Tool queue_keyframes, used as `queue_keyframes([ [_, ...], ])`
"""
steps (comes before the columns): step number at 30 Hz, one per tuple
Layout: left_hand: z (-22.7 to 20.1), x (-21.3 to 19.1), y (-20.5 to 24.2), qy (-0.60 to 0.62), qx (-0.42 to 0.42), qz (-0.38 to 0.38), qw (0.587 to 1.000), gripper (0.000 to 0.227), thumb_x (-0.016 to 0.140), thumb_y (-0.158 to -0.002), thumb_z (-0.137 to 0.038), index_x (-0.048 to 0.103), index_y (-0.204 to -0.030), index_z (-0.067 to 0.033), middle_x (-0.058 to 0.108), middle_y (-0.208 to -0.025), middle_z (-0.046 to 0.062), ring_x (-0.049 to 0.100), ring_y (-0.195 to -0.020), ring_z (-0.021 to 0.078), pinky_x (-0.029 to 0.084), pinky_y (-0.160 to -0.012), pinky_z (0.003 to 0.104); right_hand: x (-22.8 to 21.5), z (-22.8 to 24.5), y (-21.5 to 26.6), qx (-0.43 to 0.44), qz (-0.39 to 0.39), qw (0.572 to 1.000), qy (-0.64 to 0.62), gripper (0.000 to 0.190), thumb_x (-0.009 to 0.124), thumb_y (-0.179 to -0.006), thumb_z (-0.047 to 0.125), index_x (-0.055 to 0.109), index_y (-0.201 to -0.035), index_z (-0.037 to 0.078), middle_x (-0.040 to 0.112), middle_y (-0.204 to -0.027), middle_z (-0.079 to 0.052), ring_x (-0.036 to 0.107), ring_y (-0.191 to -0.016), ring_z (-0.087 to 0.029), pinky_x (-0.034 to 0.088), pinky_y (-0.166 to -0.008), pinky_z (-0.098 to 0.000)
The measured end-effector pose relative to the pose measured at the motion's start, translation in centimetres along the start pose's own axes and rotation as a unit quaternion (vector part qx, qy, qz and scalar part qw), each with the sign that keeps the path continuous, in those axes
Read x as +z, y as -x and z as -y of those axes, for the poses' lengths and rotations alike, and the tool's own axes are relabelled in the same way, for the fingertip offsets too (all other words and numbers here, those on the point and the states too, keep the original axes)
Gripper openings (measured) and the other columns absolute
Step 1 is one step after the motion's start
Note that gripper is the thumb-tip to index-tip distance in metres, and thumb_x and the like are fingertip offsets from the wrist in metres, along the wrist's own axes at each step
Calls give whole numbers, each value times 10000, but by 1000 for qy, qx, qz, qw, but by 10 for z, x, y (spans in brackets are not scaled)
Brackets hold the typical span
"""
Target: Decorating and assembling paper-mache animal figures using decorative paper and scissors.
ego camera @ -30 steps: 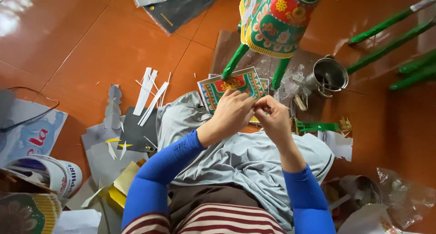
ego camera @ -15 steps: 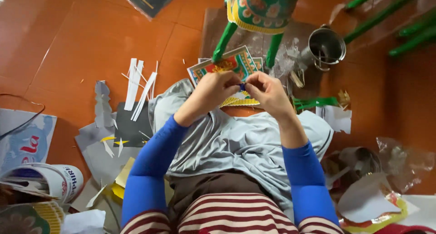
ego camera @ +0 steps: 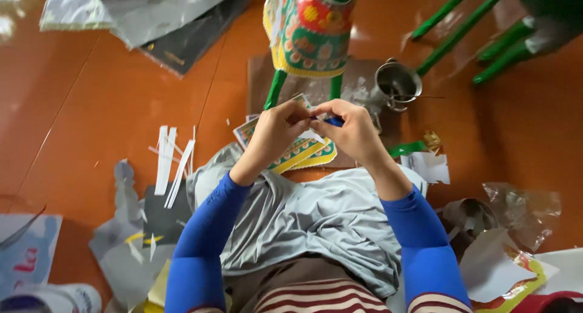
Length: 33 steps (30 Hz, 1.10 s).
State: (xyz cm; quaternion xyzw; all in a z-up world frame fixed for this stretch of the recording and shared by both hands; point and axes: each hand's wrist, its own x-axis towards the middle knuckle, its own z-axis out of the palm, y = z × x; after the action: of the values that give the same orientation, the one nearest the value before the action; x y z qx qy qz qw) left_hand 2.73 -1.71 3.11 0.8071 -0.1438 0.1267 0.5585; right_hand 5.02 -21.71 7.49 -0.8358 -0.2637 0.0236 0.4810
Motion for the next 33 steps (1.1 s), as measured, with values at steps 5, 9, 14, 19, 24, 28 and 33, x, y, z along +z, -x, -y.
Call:
queue_keyframes([
  [5,3,6,-34,146,90,2,985,162,738,-985,-35,606,-1076,-13,687,-934,44,698,-862,94,571,-751,265,-24,10,-21,-64,-49,997,22,150,786,-901,105,749,-1005,3,747,-883,-45,643,-831,-49,518,-732,-230],
  [9,-30,-21,-60,239,90,71,964,251,656,-1013,-17,562,-1246,-28,679,-964,-5,680,-892,65,575,-775,252,-53,49,-35,-109,-44,992,41,121,767,-921,91,743,-989,-6,756,-924,-70,687,-884,-79,529,-795,-250],
  [14,-39,-83,-98,168,156,128,965,252,723,-968,19,683,-1216,2,678,-1015,17,630,-935,78,561,-843,260,-98,98,-51,-172,-152,954,194,78,766,-998,72,750,-1025,0,743,-935,-69,668,-818,-123,506,-698,-286],
  [19,-47,-129,-135,93,178,107,974,198,714,-993,-9,711,-1190,-11,707,-998,1,652,-937,65,564,-865,250,-128,110,-93,-228,-196,936,184,118,774,-1081,49,700,-1030,-28,691,-937,-57,641,-804,-117,492,-715,-279],
  [24,4,-139,-186,36,235,93,967,72,706,-1055,-12,680,-1120,4,680,-1011,11,613,-965,70,545,-878,251,-132,95,-127,-413,-200,887,60,197,670,-1067,-22,513,-1179,-58,662,-1128,-75,614,-1090,-140,508,-974,-294],
  [28,34,-143,-224,132,191,90,969,43,679,-1107,-44,644,-1129,-33,646,-972,-16,607,-930,66,533,-849,237,-128,90,-136,-329,-268,885,190,144,732,-1075,-51,613,-993,-61,632,-905,-53,544,-814,-111,443,-748,-257],
  [33,55,-142,-265,10,264,20,964,132,762,-1015,5,699,-1132,5,710,-986,41,656,-900,103,546,-804,251,-123,80,-138,-253,-322,898,162,196,779,-1051,18,601,-976,-15,593,-891,-15,530,-791,-111,451,-712,-242],
])
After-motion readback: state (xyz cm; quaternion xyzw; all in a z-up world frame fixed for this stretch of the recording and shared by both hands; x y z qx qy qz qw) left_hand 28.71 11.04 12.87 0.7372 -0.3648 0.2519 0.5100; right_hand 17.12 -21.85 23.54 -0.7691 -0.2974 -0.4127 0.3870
